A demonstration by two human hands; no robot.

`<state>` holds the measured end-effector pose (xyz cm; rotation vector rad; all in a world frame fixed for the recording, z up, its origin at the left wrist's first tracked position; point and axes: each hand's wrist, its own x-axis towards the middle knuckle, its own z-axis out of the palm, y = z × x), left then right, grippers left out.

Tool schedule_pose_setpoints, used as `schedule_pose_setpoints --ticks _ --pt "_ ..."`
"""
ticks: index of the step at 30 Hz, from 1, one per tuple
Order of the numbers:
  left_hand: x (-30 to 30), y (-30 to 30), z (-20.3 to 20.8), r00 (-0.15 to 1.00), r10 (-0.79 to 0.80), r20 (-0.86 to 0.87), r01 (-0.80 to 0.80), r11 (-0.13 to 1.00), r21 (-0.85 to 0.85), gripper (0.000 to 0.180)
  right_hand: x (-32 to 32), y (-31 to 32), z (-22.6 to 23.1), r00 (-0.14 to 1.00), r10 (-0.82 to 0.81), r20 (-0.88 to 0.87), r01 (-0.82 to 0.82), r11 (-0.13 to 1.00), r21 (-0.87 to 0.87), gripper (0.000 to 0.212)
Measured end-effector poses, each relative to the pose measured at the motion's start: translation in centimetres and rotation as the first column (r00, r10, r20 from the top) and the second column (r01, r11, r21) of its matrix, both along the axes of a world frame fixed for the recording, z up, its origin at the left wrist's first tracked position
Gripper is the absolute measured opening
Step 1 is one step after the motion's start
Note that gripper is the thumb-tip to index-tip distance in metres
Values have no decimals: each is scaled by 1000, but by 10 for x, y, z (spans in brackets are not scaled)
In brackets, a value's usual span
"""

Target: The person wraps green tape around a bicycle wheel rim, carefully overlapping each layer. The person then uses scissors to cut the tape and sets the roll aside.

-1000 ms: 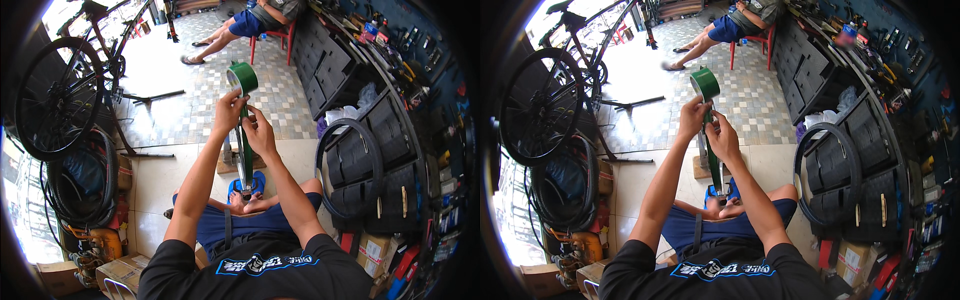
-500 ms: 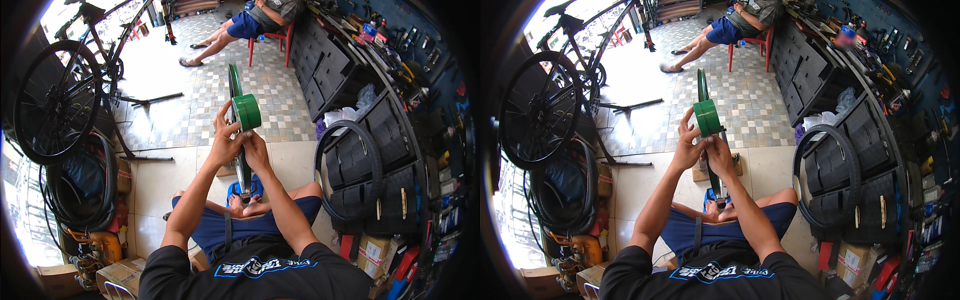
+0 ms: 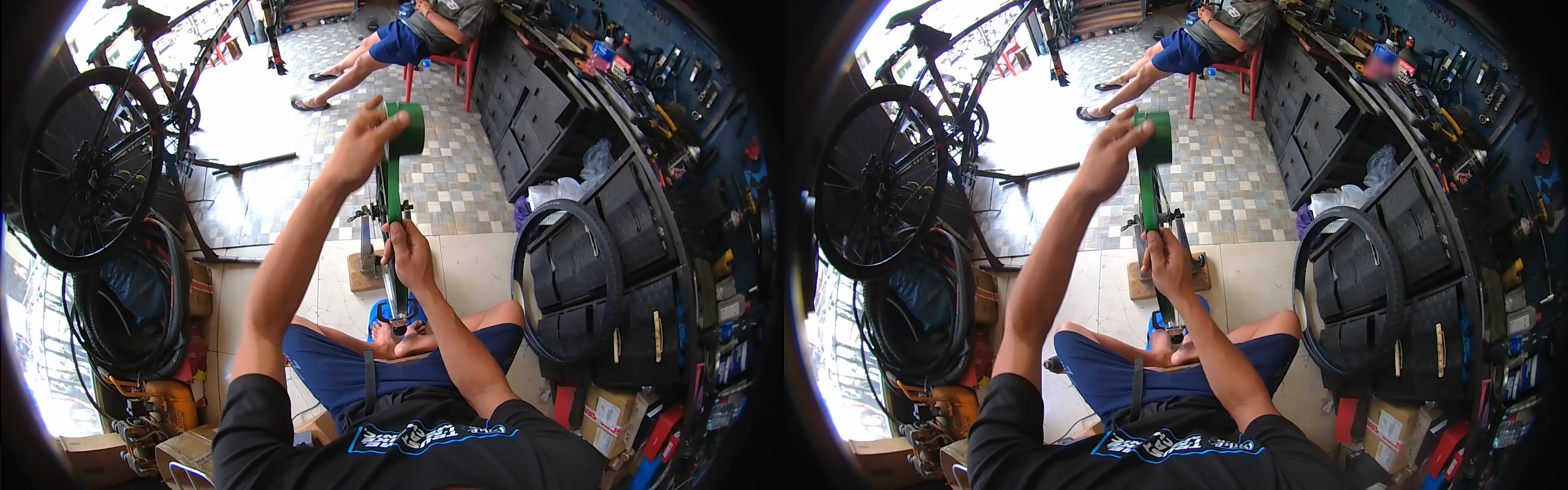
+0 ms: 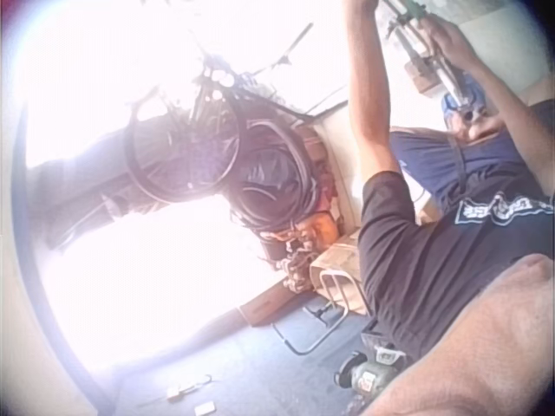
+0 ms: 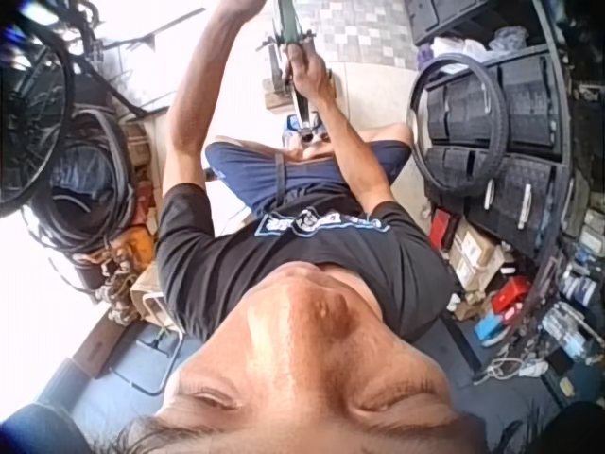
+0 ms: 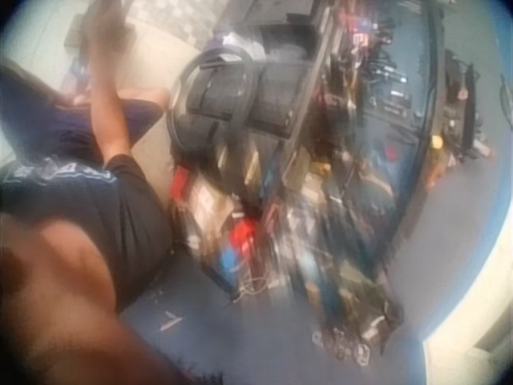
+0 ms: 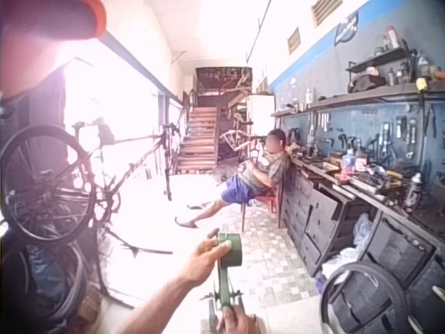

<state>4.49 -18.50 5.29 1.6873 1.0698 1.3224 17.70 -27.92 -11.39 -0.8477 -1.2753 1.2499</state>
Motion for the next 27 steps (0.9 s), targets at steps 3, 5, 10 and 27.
schedule_pose_setpoints --ticks 3,5,10,27 --pt "-6 48 20 998 -53 21 54 998 -37 41 -1 -7 -7 1000 29 8 -29 1000 1 32" --pt "-3 72 26 958 -175 228 175 984 17 36 -1 -11 -12 1000 17 23 -18 1000 15 31" --pt "-8 106 48 944 -252 214 252 967 26 49 1 -23 -22 999 -16 27 17 1000 -25 30" --pt "-33 142 -5 990 106 93 -121 977 173 43 -3 -21 -33 1000 -30 9 30 999 -16 26"
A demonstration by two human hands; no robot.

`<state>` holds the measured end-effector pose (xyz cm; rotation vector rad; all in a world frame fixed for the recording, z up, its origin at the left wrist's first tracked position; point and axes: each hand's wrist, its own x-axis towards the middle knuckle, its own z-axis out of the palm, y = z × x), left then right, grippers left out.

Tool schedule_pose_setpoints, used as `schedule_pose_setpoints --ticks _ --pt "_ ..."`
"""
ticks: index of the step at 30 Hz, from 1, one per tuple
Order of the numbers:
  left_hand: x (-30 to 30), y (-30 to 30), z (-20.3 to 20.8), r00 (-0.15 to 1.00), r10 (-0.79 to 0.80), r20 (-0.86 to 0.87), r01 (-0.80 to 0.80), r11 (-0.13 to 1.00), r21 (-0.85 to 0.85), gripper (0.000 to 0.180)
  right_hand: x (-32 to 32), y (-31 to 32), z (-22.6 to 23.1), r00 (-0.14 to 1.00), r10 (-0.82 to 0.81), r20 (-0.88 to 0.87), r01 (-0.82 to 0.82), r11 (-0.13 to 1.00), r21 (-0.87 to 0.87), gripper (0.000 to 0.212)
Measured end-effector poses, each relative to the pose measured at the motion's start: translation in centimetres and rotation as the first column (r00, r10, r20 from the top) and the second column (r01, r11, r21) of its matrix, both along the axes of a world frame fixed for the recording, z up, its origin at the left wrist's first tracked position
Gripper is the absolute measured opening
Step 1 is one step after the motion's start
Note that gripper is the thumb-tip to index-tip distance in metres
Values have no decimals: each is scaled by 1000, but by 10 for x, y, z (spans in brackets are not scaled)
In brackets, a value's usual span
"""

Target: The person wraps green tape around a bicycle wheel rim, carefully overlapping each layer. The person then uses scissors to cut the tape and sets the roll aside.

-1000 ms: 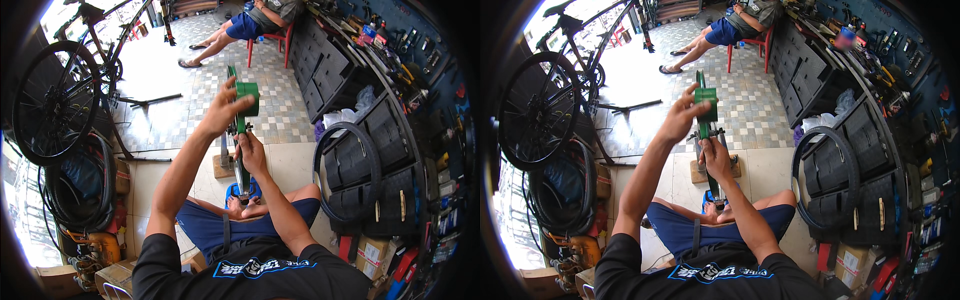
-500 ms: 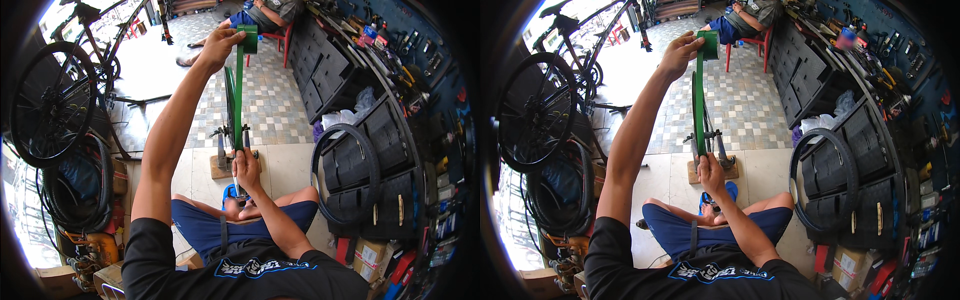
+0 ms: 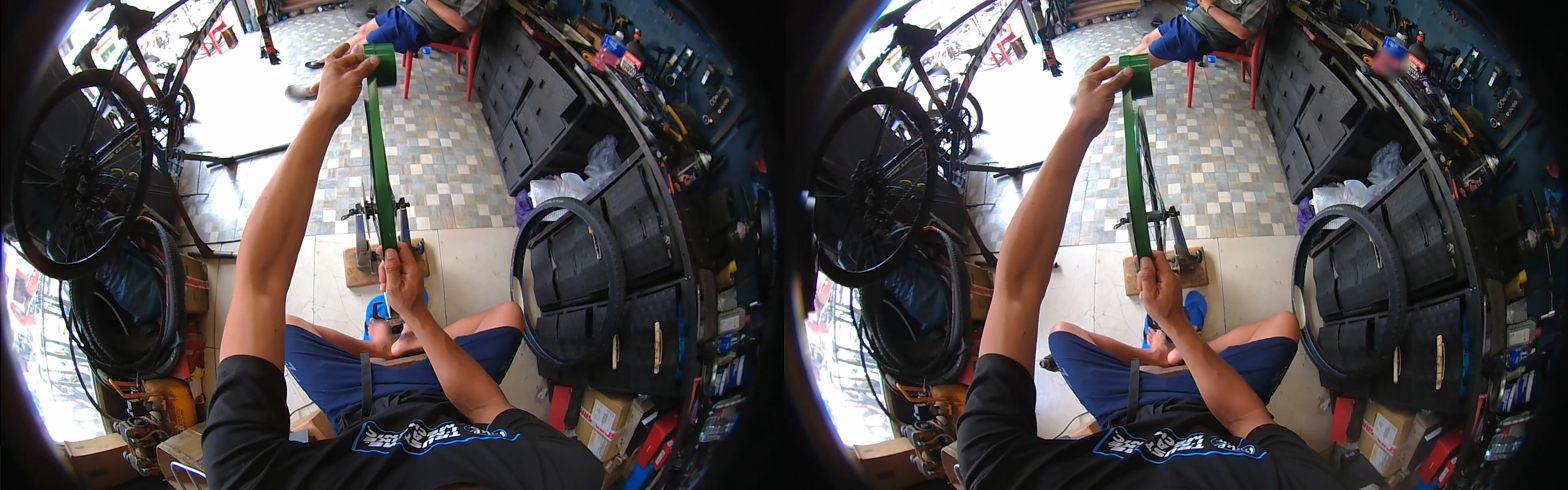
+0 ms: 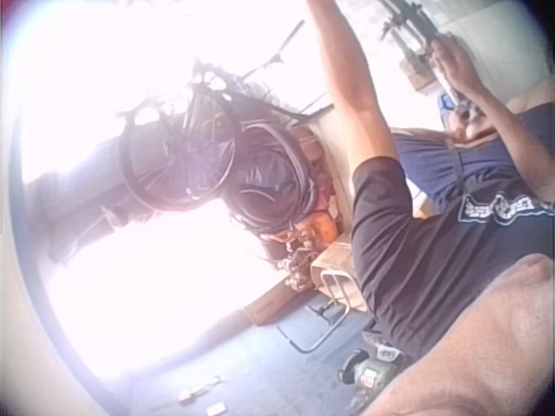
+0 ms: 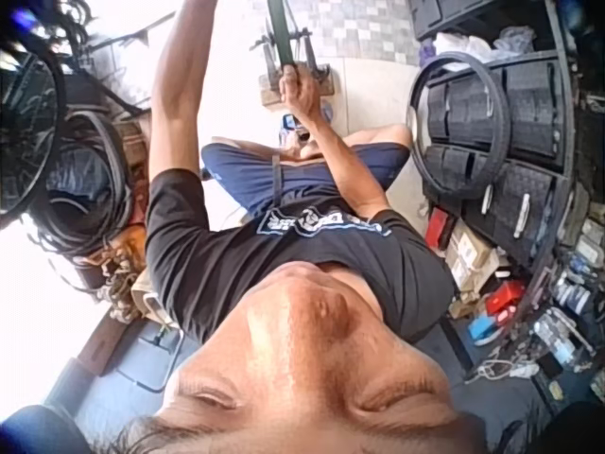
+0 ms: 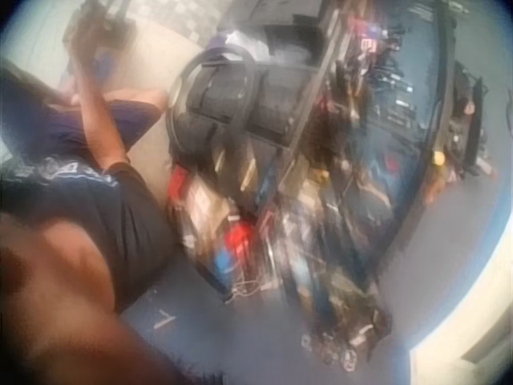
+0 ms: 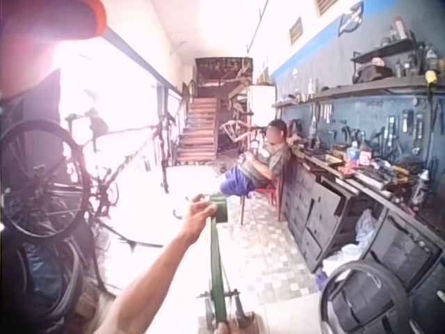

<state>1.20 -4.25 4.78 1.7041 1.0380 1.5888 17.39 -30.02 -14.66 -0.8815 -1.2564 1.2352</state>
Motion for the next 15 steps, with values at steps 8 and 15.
schedule_pose_setpoints --ticks 8,15 --pt "-10 18 -7 948 251 -195 -236 967 95 39 -1 -3 0 1000 -13 6 13 1000 -12 27" --pt "-9 20 -21 898 342 -276 -333 939 82 39 -1 -5 -2 999 -41 23 41 999 10 28"
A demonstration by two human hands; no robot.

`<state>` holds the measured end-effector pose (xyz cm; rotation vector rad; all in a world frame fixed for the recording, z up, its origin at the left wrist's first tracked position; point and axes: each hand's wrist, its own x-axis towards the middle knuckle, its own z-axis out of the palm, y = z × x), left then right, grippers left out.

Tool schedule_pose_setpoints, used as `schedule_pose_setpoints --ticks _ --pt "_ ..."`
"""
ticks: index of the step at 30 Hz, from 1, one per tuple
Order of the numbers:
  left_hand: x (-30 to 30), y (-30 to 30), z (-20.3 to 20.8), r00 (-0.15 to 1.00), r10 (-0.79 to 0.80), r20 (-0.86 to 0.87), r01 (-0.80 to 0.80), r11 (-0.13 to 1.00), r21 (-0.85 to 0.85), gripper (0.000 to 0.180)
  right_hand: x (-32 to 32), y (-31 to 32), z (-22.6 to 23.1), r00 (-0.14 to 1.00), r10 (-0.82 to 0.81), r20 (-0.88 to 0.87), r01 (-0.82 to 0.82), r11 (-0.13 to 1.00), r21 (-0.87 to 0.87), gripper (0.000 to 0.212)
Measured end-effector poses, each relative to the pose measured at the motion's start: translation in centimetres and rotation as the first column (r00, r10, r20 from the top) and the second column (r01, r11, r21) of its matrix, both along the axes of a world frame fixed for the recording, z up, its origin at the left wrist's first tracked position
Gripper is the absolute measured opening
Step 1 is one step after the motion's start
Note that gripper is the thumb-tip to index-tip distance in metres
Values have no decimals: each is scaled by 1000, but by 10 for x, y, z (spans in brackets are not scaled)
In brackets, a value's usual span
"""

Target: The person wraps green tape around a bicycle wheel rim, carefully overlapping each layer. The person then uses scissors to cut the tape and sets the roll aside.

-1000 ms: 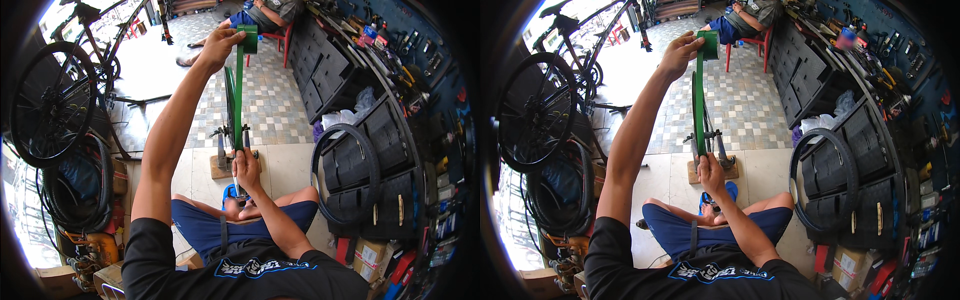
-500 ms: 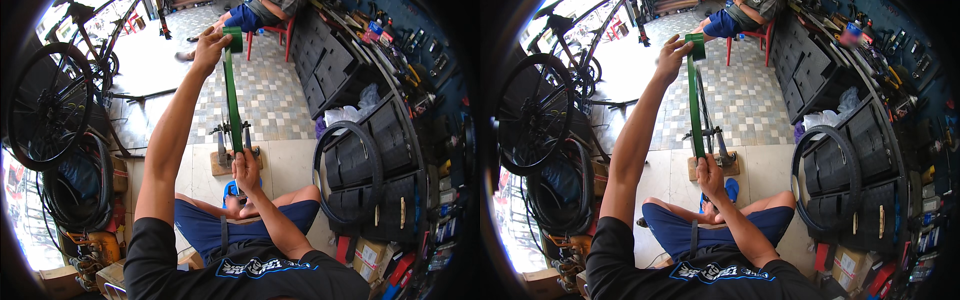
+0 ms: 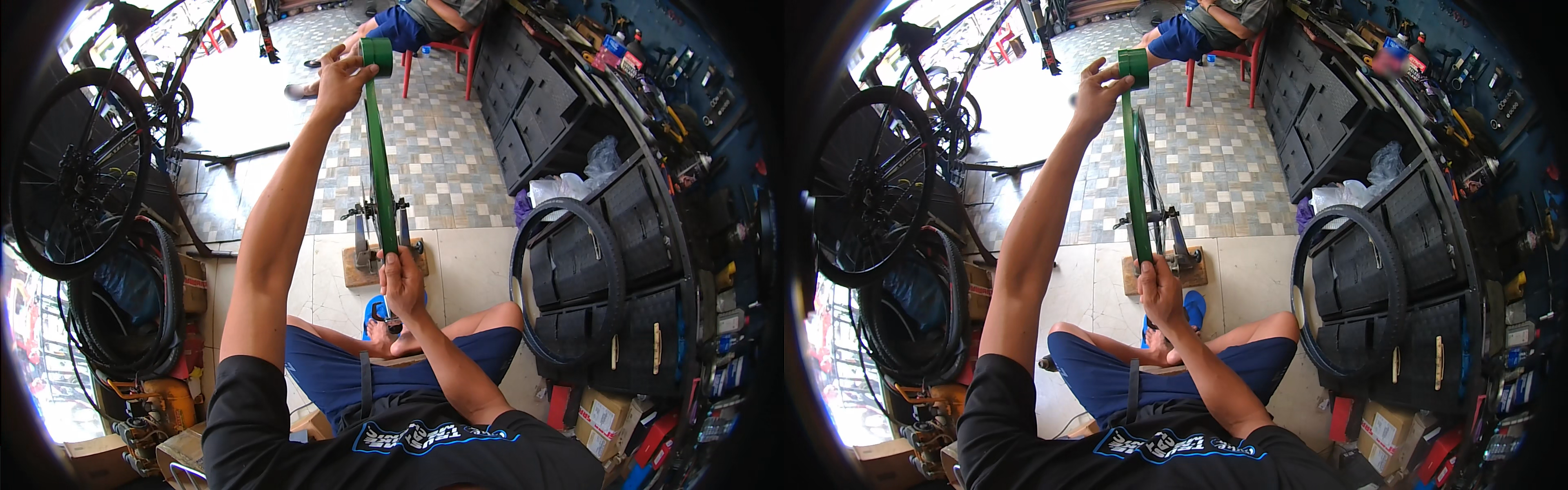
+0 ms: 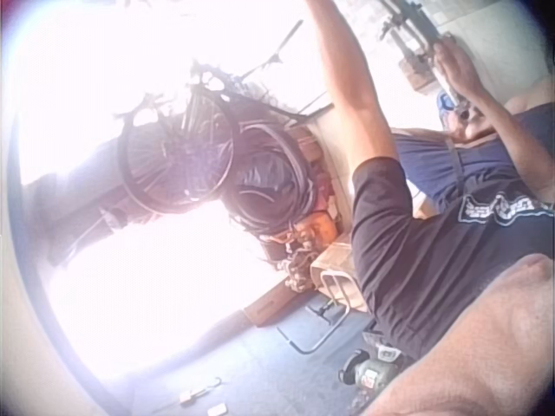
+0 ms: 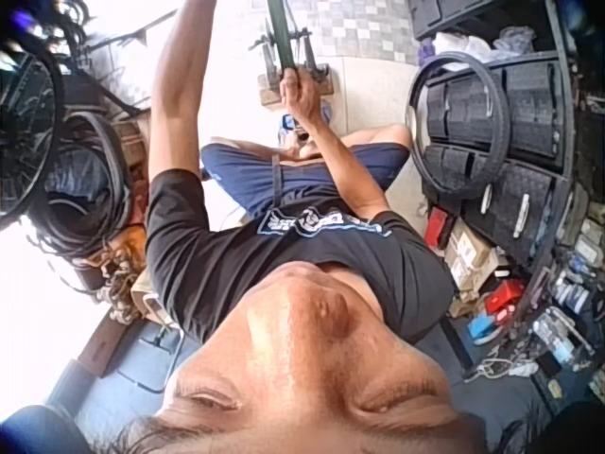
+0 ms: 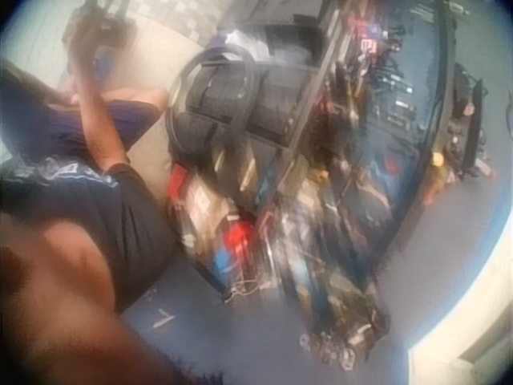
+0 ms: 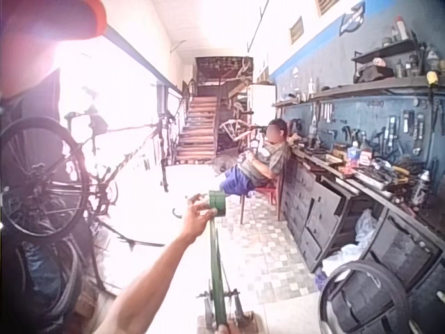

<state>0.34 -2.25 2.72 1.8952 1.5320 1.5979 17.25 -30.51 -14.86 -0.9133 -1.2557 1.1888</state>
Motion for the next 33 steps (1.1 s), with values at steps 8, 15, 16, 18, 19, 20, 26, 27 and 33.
schedule_pose_setpoints --ticks 8,15,16,18,19,20,26,27,33 --pt "-4 5 -14 999 6 -45 -5 1000 23 38 1 -2 4 999 32 8 -32 999 19 26" --pt "-5 10 -34 997 46 -55 -47 999 -15 35 1 -5 6 1000 15 27 -16 1000 16 28" --pt "-7 11 -36 997 50 -55 -51 998 -20 34 0 -4 6 999 13 35 -14 1000 25 28" --pt "-6 9 -37 997 52 -53 -54 998 -30 33 1 -4 5 999 3 50 -5 999 40 29" --pt "-4 9 -37 997 53 -61 -55 998 -29 33 1 -4 5 999 4 43 -6 999 43 29" --pt "-4 9 -37 996 56 -68 -58 998 -26 33 1 -4 5 999 6 36 -8 999 47 29" --pt "-4 7 -44 992 80 -96 -82 997 -17 33 2 -6 8 999 10 40 -11 1000 12 29" --pt "-5 8 -47 992 84 -89 -86 996 -15 34 2 -6 9 999 15 38 -15 1000 7 30" --pt "-4 11 -53 986 110 -127 -117 992 -43 36 3 -5 8 999 13 51 -14 1000 9 30"
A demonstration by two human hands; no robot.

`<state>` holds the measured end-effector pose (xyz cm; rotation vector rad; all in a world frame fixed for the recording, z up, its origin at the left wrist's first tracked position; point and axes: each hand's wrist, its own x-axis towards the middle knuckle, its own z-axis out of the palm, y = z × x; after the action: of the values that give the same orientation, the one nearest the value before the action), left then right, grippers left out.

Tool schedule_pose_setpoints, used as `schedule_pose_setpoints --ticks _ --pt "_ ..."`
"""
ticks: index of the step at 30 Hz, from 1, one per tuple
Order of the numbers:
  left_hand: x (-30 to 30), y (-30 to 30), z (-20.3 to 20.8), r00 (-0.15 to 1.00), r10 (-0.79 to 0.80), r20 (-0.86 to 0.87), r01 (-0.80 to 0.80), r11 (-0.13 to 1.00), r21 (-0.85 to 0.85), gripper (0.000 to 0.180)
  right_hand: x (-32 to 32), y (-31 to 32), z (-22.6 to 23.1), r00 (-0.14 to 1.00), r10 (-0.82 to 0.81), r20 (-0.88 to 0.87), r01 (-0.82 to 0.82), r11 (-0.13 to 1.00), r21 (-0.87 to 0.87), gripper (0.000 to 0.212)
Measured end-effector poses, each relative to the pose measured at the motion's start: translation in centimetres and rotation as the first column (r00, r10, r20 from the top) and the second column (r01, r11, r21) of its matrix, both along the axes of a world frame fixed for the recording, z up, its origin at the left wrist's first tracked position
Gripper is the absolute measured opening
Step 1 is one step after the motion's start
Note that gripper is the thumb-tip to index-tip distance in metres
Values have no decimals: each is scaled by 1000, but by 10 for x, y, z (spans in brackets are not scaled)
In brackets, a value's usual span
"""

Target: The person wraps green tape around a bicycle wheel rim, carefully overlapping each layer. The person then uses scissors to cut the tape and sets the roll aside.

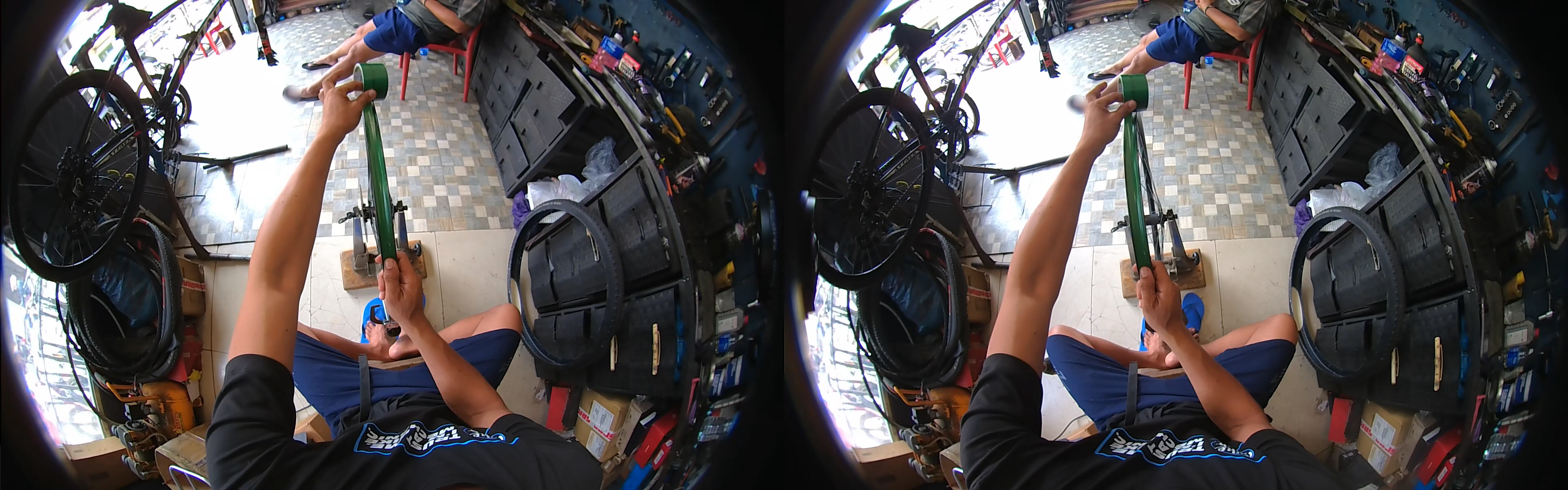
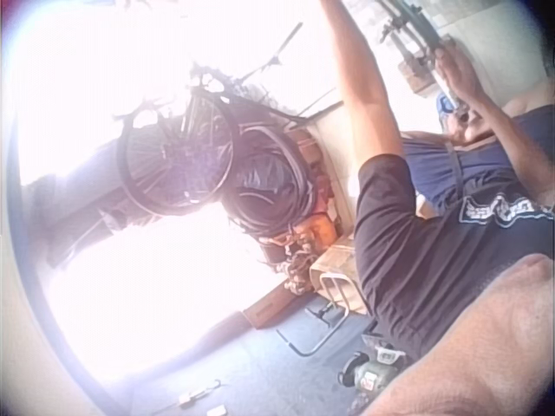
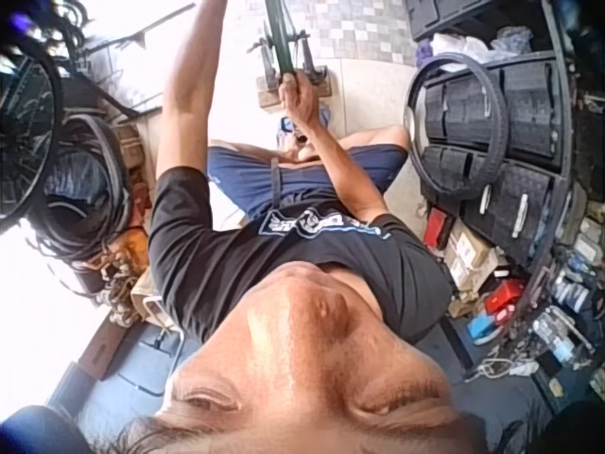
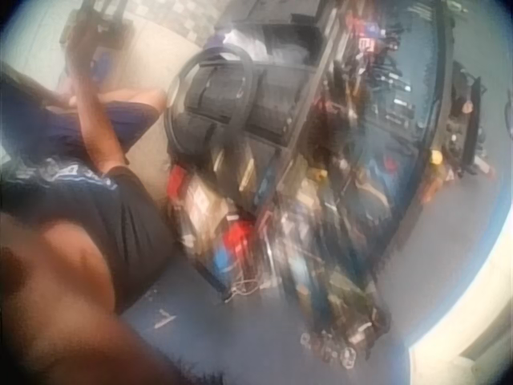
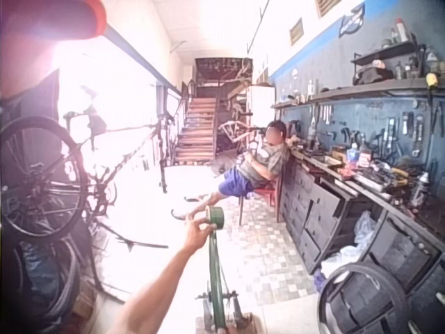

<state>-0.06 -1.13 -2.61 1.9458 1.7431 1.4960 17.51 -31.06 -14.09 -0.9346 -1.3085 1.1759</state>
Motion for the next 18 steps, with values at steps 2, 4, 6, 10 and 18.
schedule_pose_setpoints --ticks 2,4,6,10,18 --pt "0 0 -2 1000 3 -5 -3 1000 14 36 0 0 0 1000 2 -6 -2 1000 8 30" --pt "0 1 -5 1000 8 -15 -8 999 37 35 0 0 0 1000 8 -12 -8 1000 9 30" --pt "0 0 -8 1000 11 -29 -9 998 65 35 0 0 0 1000 14 -15 -14 1000 -1 30" --pt "2 -1 -10 1000 2 -16 -1 998 55 34 1 1 -1 1000 18 -22 -18 1000 1 30" --pt "3 1 -12 999 22 -35 -21 999 37 34 2 2 -5 1000 14 -27 -15 999 -32 28"
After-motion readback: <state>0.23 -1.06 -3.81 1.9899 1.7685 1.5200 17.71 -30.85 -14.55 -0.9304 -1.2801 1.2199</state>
